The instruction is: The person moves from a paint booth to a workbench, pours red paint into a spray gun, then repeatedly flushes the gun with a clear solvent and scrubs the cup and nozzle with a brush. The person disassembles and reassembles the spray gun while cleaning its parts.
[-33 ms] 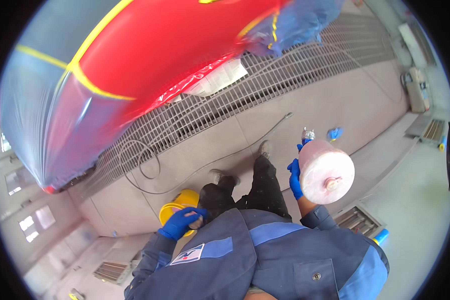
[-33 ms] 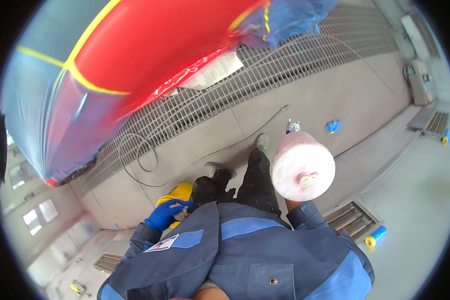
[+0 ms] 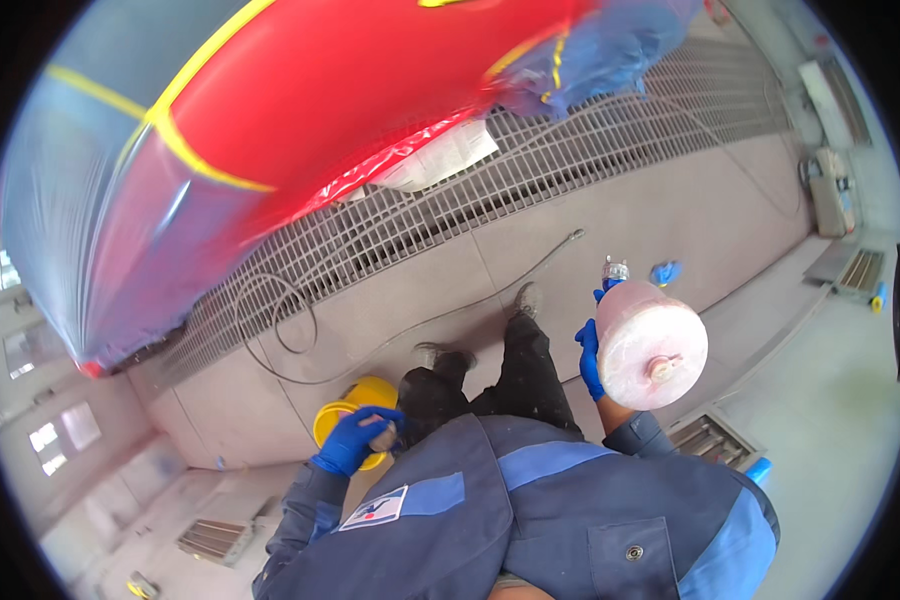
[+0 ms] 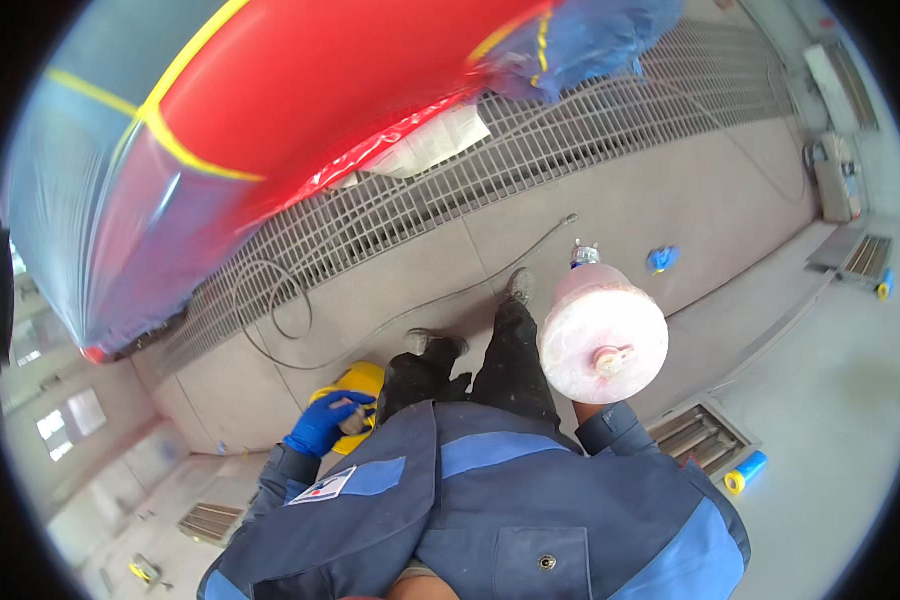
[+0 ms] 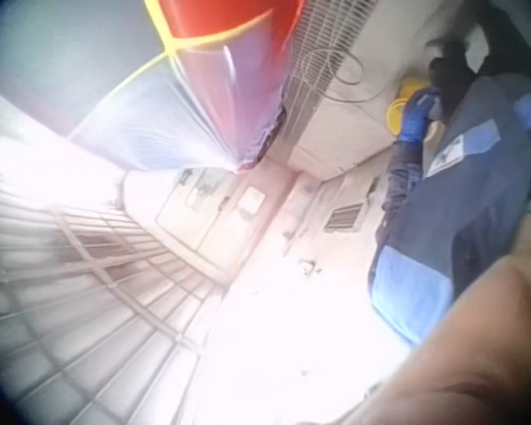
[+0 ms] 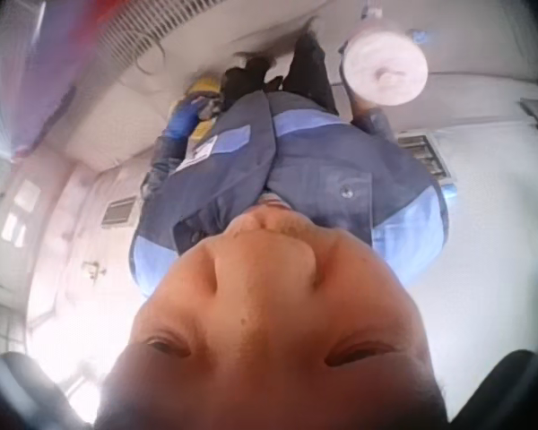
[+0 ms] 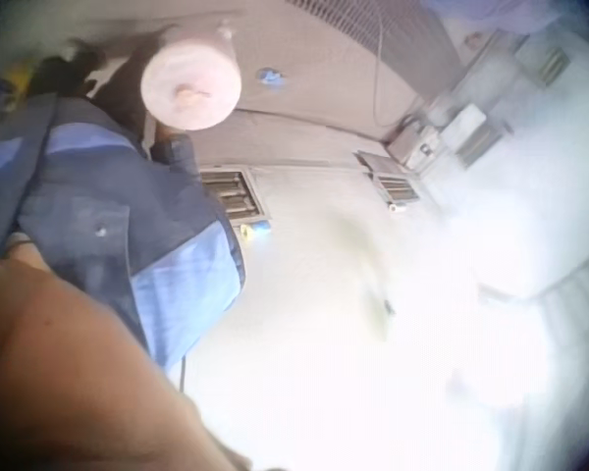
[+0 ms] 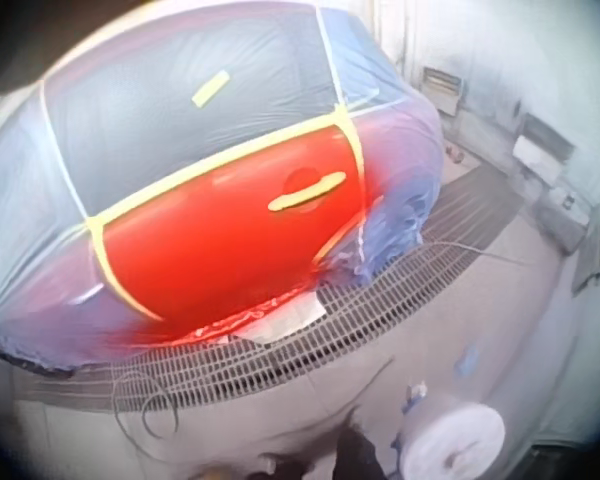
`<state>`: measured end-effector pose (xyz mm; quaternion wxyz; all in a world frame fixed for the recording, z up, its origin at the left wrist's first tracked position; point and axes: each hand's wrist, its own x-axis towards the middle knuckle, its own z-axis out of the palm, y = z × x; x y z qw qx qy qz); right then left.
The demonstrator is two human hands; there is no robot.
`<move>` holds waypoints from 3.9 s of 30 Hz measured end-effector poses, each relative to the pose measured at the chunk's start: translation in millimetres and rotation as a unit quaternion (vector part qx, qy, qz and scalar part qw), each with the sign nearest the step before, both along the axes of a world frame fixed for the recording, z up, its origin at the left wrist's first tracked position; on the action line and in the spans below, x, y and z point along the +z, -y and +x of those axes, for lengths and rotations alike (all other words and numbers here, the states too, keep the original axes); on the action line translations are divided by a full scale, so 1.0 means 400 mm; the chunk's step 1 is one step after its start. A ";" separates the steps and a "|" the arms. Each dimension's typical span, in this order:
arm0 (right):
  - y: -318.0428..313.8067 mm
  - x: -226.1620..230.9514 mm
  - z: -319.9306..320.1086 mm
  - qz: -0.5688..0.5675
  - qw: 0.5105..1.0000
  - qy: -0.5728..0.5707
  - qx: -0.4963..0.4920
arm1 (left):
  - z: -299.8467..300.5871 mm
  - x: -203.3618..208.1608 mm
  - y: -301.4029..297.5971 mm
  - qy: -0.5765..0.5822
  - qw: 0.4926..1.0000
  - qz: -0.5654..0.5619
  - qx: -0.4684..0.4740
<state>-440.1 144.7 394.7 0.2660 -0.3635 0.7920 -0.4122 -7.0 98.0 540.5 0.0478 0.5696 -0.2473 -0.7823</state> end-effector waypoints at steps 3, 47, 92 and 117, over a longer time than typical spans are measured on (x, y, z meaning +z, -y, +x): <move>0.030 0.108 0.098 -0.013 0.998 0.009 0.061 | 0.149 0.006 -0.091 0.048 0.975 -0.064 0.208; 0.435 0.366 3.029 0.093 0.508 0.186 0.836 | 1.902 0.198 -0.860 0.375 0.233 -0.246 0.863; -0.248 0.416 6.162 0.153 0.218 0.169 0.949 | 4.379 0.739 -1.047 0.933 0.169 0.048 0.313; -0.782 0.135 6.957 0.098 0.189 0.009 0.977 | 5.691 -0.174 -2.469 0.564 0.075 0.248 0.784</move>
